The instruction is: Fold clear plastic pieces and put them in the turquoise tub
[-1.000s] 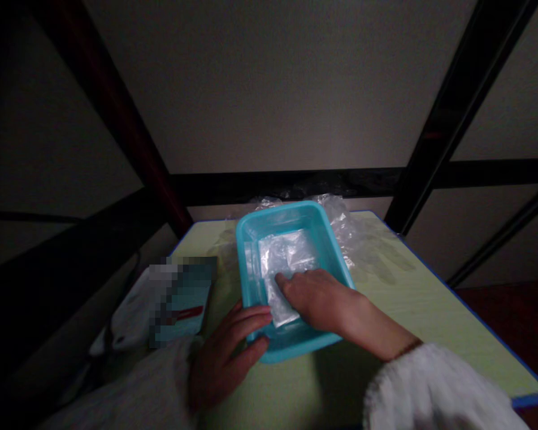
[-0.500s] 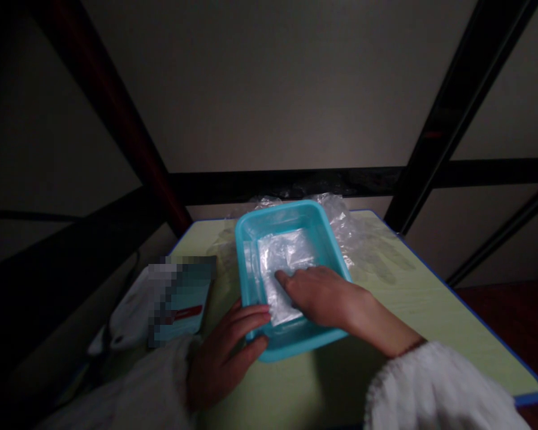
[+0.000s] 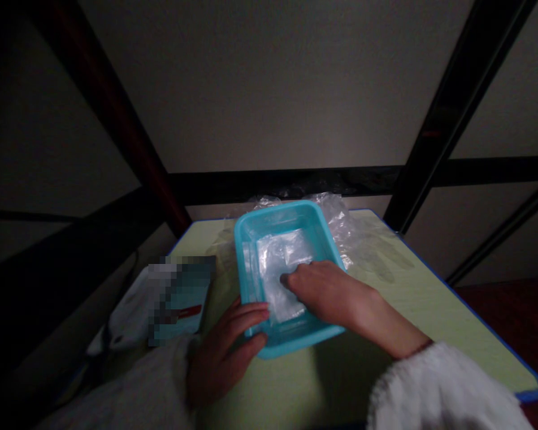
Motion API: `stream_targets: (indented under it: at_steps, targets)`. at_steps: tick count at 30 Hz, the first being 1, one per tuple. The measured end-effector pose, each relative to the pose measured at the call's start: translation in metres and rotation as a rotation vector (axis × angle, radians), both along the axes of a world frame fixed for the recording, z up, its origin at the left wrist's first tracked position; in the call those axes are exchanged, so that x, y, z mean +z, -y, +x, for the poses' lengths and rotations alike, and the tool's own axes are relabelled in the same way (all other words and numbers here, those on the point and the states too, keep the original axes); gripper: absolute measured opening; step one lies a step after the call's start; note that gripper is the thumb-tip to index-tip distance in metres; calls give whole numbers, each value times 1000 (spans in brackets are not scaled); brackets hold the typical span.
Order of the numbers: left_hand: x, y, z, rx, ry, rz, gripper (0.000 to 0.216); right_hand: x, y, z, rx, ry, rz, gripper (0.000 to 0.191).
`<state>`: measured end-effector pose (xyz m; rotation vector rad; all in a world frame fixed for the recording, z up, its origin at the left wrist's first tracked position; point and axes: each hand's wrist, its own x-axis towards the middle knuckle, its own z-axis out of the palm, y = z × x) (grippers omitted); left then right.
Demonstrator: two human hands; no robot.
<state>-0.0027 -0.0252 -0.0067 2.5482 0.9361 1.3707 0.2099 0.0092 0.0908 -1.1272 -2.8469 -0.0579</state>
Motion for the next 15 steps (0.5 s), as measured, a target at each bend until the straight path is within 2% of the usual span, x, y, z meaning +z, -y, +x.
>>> stream_targets:
  at_steps: [3, 7, 12, 15]
  targets:
    - [-1, 1, -1, -1, -2, 2, 28, 4, 1, -3, 17, 118, -60, 18]
    - [1, 1, -1, -5, -6, -2, 30, 8, 4, -8, 16, 155, -51, 24]
    - [4, 1, 0, -8, -6, -6, 29, 0, 3, -9, 4, 90, -43, 30]
    - [5, 1, 0, -9, -18, 4, 28, -4, 2, -9, 19, 129, -72, 29]
